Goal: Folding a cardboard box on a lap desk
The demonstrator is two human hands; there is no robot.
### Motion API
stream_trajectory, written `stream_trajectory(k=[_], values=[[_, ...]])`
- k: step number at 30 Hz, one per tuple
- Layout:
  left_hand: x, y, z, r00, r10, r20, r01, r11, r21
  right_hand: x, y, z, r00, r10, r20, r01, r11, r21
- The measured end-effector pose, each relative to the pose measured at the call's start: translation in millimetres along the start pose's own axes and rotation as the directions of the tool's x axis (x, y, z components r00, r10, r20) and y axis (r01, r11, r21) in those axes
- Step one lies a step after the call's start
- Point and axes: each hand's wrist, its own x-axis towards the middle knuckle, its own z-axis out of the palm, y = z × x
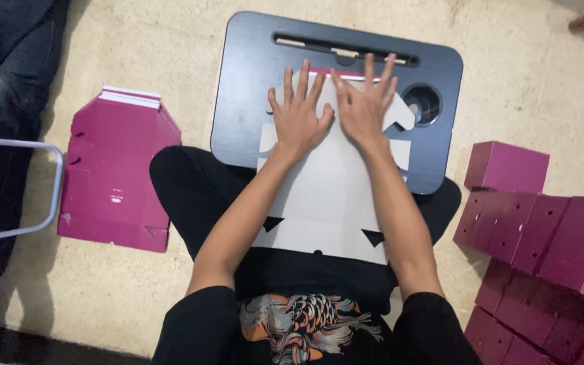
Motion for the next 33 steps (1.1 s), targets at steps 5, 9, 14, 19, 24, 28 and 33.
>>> stream_trajectory(k=[5, 9, 14, 19, 24, 28, 33], values=[[3.5, 1.2, 2.2, 1.0, -0.013, -0.02, 0.013, 1.0, -0.001, -17.3, 35.6, -16.5, 0.99, 0.013, -0.142, -0.025, 0.997, -0.079], [9.3, 1.9, -7.6, 0.999, -0.018, 0.045, 0.02, 0.999, -0.041, 0.5, 17.5, -13.5, 0.975, 0.064, -0.212, -0.09, 0.989, -0.119], [0.3, -2.1, 0.3, 1.0, 0.018, -0.012, -0.018, 1.0, -0.009, 6.0, -10.9, 3.0, 0.989, -0.125, -0.084, 0.135, 0.983, 0.121], [0.3, 1.4, 2.2, 0.999, -0.006, -0.051, 0.006, 1.0, -0.018, -6.9, 14.3, -4.2, 0.997, -0.061, -0.041, 0.055, 0.99, -0.129], [-3.0, 1.6, 11.5, 0.995, 0.003, -0.103, 0.004, 0.998, 0.069, -17.0, 36.0, -23.5, 0.992, -0.043, -0.115, 0.021, 0.983, -0.183], [3.2, -0.3, 5.9, 0.994, 0.017, -0.105, -0.01, 0.998, 0.06, -9.0, 26.8, -22.7, 0.981, -0.008, -0.193, -0.032, 0.979, -0.199], [5.9, -2.3, 3.3, 0.995, 0.04, -0.096, -0.04, 0.999, 0.007, 0.1, -6.2, -3.1, 0.996, -0.044, -0.082, 0.03, 0.985, -0.169]])
